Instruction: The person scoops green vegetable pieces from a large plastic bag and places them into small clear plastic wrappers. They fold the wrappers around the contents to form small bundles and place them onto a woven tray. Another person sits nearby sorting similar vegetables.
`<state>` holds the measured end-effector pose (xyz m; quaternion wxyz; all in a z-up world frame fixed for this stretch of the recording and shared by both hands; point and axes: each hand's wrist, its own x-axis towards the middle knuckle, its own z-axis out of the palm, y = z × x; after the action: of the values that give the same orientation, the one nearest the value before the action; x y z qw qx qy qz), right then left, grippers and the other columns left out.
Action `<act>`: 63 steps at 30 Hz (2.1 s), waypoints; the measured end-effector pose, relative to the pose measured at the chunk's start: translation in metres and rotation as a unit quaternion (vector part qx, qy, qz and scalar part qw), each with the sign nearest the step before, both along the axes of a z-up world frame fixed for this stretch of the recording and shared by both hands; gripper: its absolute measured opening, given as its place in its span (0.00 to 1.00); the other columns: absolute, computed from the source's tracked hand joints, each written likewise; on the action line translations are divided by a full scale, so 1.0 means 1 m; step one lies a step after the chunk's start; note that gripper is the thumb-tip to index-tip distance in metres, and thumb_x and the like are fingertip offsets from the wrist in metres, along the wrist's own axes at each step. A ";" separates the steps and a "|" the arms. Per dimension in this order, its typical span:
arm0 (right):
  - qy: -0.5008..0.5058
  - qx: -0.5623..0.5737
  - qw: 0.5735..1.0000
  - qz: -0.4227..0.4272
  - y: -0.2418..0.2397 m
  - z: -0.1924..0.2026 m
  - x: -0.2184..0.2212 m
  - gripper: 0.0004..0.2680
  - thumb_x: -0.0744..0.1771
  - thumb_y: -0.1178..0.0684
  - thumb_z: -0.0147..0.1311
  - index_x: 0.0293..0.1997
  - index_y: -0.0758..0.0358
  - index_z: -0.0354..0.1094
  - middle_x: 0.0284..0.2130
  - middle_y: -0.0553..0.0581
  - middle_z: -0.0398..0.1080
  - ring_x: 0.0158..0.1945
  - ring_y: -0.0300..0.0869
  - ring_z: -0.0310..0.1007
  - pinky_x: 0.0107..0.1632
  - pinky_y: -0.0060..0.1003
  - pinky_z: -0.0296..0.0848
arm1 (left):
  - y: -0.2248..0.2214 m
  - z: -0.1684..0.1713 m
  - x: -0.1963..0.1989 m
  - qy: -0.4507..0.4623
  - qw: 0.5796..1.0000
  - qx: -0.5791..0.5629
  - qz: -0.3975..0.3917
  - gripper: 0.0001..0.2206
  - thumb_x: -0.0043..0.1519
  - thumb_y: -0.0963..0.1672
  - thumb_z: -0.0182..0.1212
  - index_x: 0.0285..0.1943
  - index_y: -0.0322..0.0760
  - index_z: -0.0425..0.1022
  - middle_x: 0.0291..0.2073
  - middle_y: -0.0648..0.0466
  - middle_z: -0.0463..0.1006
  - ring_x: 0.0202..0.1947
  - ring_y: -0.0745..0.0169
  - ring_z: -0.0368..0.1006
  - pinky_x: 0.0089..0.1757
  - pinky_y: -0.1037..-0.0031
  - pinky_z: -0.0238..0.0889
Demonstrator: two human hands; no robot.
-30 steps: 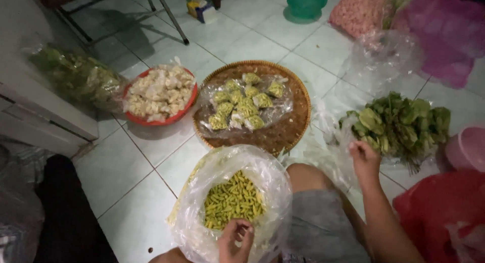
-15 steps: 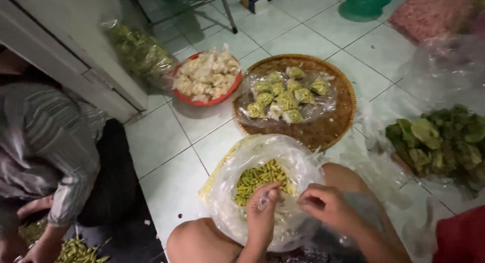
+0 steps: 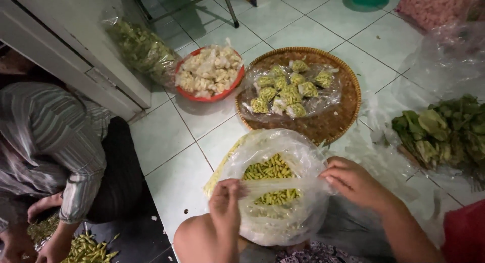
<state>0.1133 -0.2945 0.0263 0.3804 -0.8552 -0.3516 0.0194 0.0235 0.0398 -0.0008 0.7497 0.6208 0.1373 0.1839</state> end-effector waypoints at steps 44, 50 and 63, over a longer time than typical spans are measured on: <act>0.270 0.339 0.884 -0.174 0.042 -0.009 0.017 0.03 0.65 0.59 0.57 0.32 0.60 0.70 0.31 0.55 0.75 0.34 0.43 0.77 0.42 0.38 0.82 | -0.026 0.174 -0.028 0.453 0.825 0.309 0.135 0.33 0.73 0.54 0.26 0.16 0.33 0.61 0.09 0.48 0.64 0.16 0.54 0.63 0.27 0.64 0.53; 0.008 0.357 0.928 -0.104 0.099 -0.009 -0.032 0.06 0.64 0.59 0.58 0.40 0.56 0.65 0.34 0.50 0.67 0.31 0.34 0.68 0.38 0.27 0.74 | -0.070 -0.015 -0.003 0.124 0.974 -0.156 0.112 0.20 0.75 0.51 0.26 0.51 0.43 0.67 0.44 0.49 0.75 0.44 0.56 0.74 0.45 0.60 0.72; 0.048 0.209 0.974 -0.077 0.105 -0.032 -0.036 0.09 0.63 0.66 0.52 0.33 0.56 0.58 0.23 0.50 0.61 0.24 0.36 0.57 0.30 0.31 0.58 | -0.073 -0.006 -0.007 -0.008 0.957 0.270 -0.102 0.04 0.64 0.40 0.62 0.44 0.39 0.71 0.23 0.59 0.66 0.22 0.70 0.60 0.26 0.74 0.54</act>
<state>0.0778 -0.1892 -0.0059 0.5671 -0.7794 -0.2629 -0.0431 0.0164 -0.0336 -0.0070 0.5700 0.8092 0.0130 0.1418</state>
